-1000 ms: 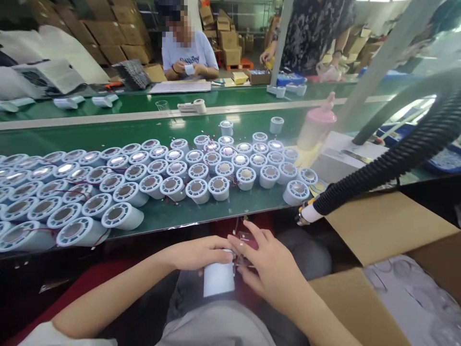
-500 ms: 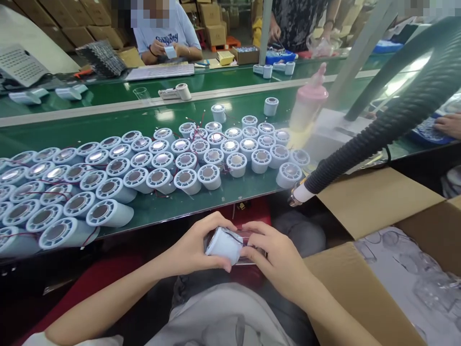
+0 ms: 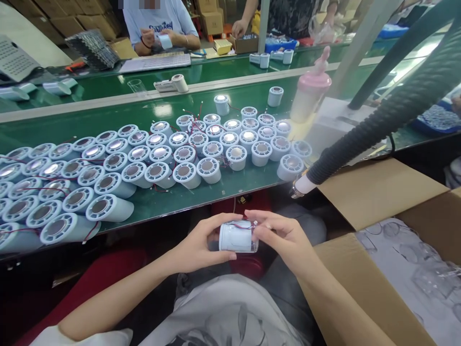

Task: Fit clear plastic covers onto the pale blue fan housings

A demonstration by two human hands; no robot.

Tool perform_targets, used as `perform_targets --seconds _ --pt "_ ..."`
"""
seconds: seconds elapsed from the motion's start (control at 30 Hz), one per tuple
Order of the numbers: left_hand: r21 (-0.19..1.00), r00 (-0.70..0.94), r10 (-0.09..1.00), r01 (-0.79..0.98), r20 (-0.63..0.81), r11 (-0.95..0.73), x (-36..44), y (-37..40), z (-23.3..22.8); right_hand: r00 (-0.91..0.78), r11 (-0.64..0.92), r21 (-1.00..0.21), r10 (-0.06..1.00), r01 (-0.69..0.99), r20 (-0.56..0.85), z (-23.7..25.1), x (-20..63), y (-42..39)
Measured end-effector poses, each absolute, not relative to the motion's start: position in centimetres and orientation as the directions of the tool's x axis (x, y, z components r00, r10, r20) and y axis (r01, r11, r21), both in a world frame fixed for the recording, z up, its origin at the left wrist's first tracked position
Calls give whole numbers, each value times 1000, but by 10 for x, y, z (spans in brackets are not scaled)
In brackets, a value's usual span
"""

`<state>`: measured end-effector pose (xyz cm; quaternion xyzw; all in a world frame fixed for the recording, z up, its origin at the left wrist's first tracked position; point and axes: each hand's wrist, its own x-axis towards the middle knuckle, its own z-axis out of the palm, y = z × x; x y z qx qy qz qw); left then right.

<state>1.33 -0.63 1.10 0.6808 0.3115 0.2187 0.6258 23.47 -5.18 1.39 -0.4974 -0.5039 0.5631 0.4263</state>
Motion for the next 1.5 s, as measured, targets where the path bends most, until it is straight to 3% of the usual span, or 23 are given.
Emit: perform_targets --seconds 0.1,0.2,0.3,0.43,0.83,0.97,1.5 --pt "969 706 681 31 -194 245 13 -9 10 -241 70 -961 970 268 3 14 237 -59" --pt "943 727 650 -11 -222 334 13 -9 10 -254 161 -908 965 387 62 15 238 -66" --pt "957 748 629 26 -211 290 12 -8 14 -227 111 -932 973 344 32 14 239 -70" --pt "988 753 640 105 -152 110 10 -6 20 -230 -17 -978 971 207 -65 13 238 -70" --pt "975 770 634 82 70 -207 6 -5 22 -267 -230 -972 940 -38 -212 16 235 -67" --pt "967 775 625 86 87 -241 7 -4 25 -267 -329 -937 920 -122 -288 13 233 -68" --pt "959 786 608 75 111 -272 5 -4 23 -276 -473 -857 868 -204 -413 6 225 -65"
